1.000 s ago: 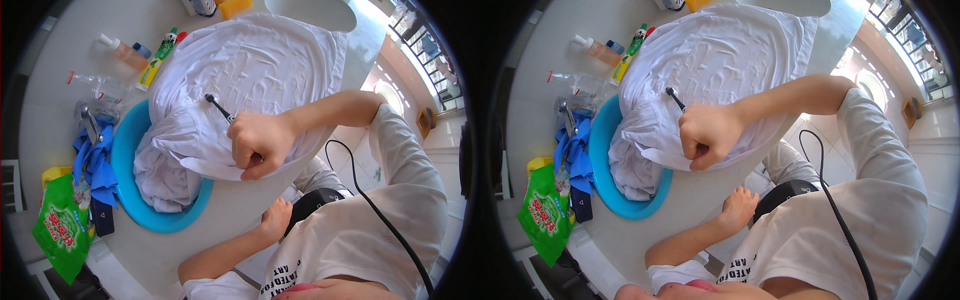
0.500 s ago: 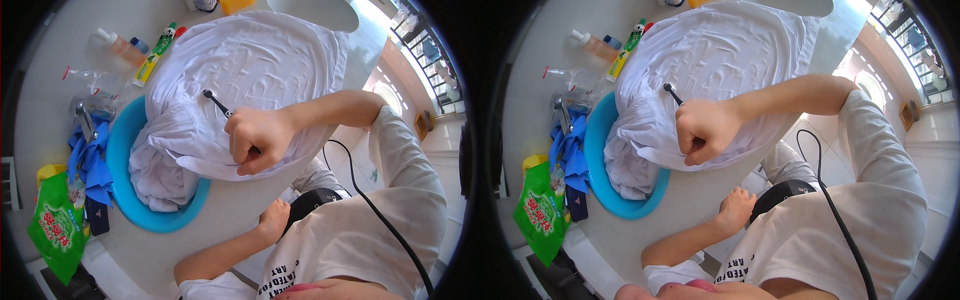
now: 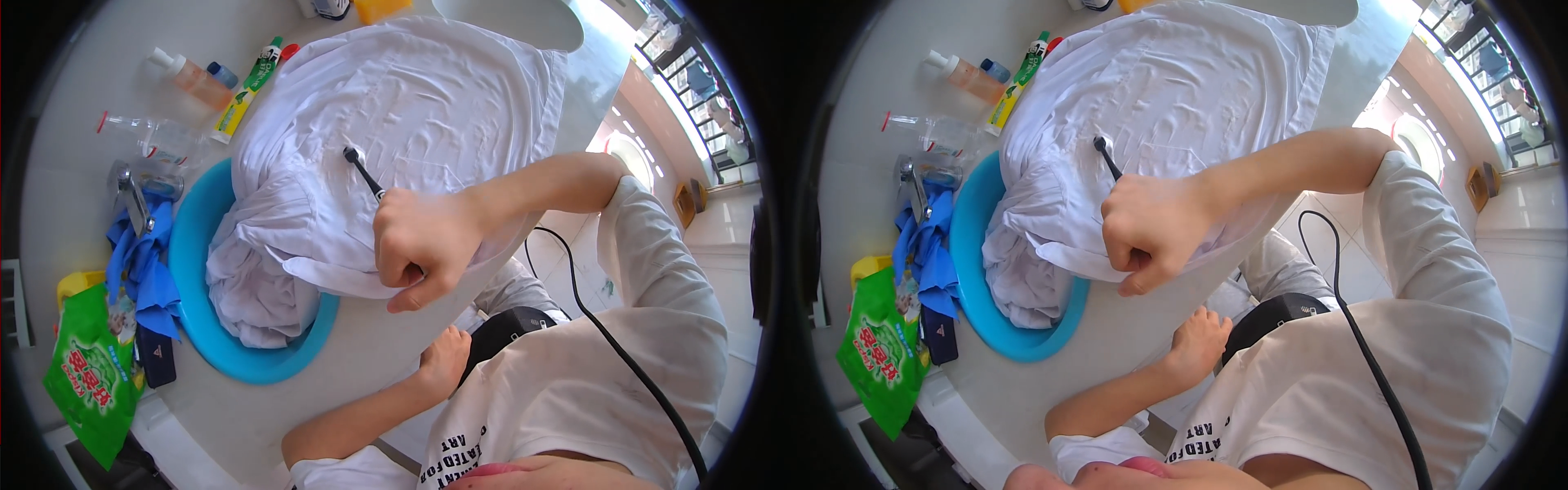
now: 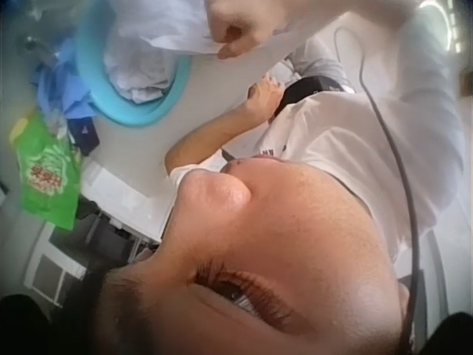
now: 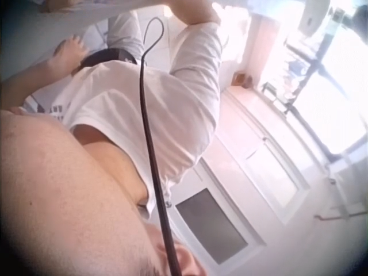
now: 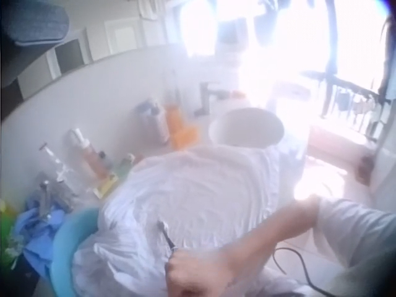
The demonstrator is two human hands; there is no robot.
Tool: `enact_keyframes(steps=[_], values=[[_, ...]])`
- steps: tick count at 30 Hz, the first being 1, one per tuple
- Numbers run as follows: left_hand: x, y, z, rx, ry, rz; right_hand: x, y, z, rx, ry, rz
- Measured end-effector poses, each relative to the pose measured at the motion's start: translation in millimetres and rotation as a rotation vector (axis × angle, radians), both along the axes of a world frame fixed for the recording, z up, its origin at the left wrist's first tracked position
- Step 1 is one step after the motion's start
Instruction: Applying a cleaning solution to a white t-shirt using a brush.
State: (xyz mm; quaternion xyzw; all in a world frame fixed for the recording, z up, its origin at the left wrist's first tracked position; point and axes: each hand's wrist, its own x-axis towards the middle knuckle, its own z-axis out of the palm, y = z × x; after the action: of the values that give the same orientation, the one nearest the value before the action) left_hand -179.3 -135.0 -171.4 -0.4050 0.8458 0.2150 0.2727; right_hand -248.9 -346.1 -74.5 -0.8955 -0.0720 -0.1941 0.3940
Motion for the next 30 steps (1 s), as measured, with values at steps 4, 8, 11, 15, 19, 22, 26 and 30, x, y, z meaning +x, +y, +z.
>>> enact_keyframes(steps=[4, 8, 11, 15, 19, 22, 26, 30], values=[[1, 0, -2, -0.012, 0.005, -0.015, -5, 13, 2, 0.03, -0.032, 0.049], [1, 0, 0, -0.033, 0.015, -0.041, 0, 1, -3, 0.038, -0.035, -0.016], [0, -1, 4, -0.027, 0.004, -0.071, -4, 5, 0, 0.071, 0.02, -0.052], [2, 2, 2, 0.022, 0.019, 0.04, 7, -8, -13, 0.067, -0.084, 0.05], [0, 1, -1, -0.005, -0.039, -0.017, -4, 0, -1, 0.138, -0.026, 0.111], [-6, 1, -2, 0.014, -0.045, -0.079, -2, 6, -3, 0.11, -0.065, 0.177], [-3, 0, 1, 0.005, -0.107, -0.135, 1, -12, 3, 0.09, 0.004, 0.011], [-6, 5, -9, -0.013, -0.077, -0.076, 5, -10, 0, 0.099, -0.03, 0.065]])
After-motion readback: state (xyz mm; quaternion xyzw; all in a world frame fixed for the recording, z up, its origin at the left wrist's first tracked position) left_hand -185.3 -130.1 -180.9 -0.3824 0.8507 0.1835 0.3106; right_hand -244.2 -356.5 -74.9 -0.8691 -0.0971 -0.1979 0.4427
